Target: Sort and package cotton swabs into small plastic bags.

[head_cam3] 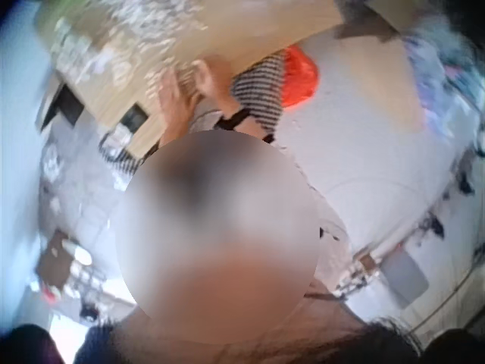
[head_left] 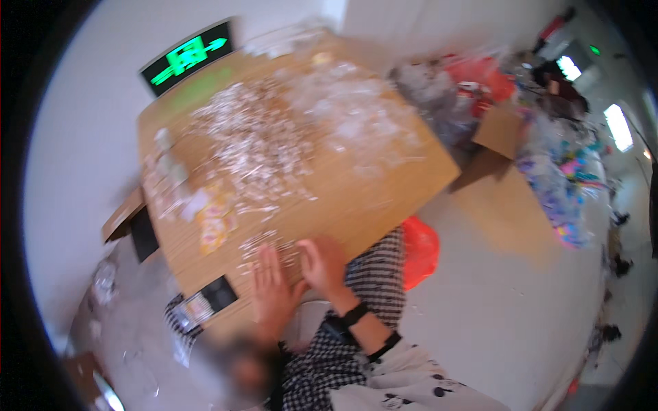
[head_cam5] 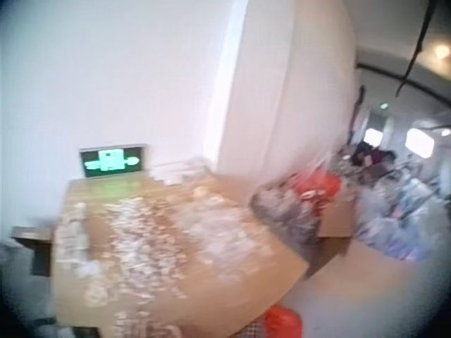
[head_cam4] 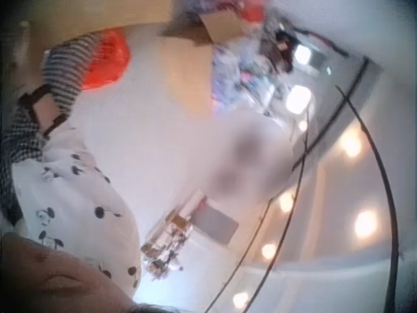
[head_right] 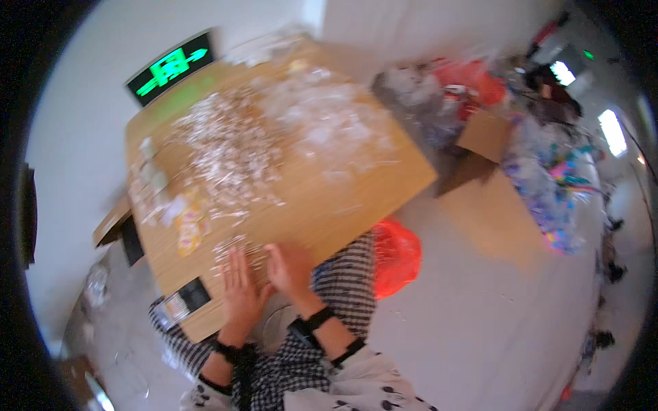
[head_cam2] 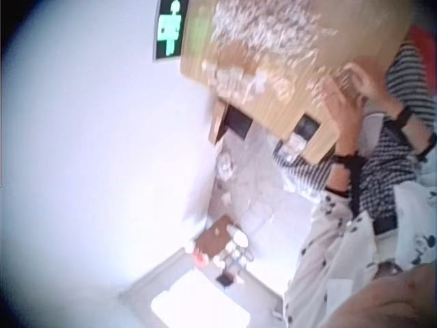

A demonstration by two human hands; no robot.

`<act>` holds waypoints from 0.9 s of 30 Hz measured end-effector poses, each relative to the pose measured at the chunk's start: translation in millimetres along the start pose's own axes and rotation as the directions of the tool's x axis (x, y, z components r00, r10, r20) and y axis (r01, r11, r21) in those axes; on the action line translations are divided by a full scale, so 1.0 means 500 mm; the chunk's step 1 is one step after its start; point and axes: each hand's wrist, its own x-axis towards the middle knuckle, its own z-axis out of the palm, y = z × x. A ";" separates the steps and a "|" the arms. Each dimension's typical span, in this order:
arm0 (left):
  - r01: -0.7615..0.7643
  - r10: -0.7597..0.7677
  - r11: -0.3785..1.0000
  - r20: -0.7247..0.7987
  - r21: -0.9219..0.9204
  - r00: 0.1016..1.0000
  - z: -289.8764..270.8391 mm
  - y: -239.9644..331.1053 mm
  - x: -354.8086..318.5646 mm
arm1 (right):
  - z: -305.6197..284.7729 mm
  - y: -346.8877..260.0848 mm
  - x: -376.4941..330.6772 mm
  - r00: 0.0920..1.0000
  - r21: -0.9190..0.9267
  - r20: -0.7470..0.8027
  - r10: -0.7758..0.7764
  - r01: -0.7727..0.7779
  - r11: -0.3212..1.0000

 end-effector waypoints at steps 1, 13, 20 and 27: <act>-0.036 0.035 0.999 -0.052 -0.018 0.998 -0.004 0.003 -0.010 | -0.007 -0.001 0.000 1.000 -0.018 -0.016 0.017 -0.017 1.000; 0.082 -0.085 0.995 -0.042 -0.052 0.996 -0.029 -0.035 -0.083 | -0.020 -0.031 0.018 0.993 0.092 0.068 0.100 -0.106 0.990; 0.041 -0.099 0.979 -0.292 -0.199 0.951 -0.032 -0.044 -0.076 | -0.063 -0.036 0.038 0.957 0.301 0.289 -0.010 -0.081 0.950; 0.122 -0.212 0.963 -0.400 -0.240 0.892 -0.046 -0.081 -0.062 | -0.051 -0.036 0.029 0.914 0.173 0.406 -0.001 -0.076 0.982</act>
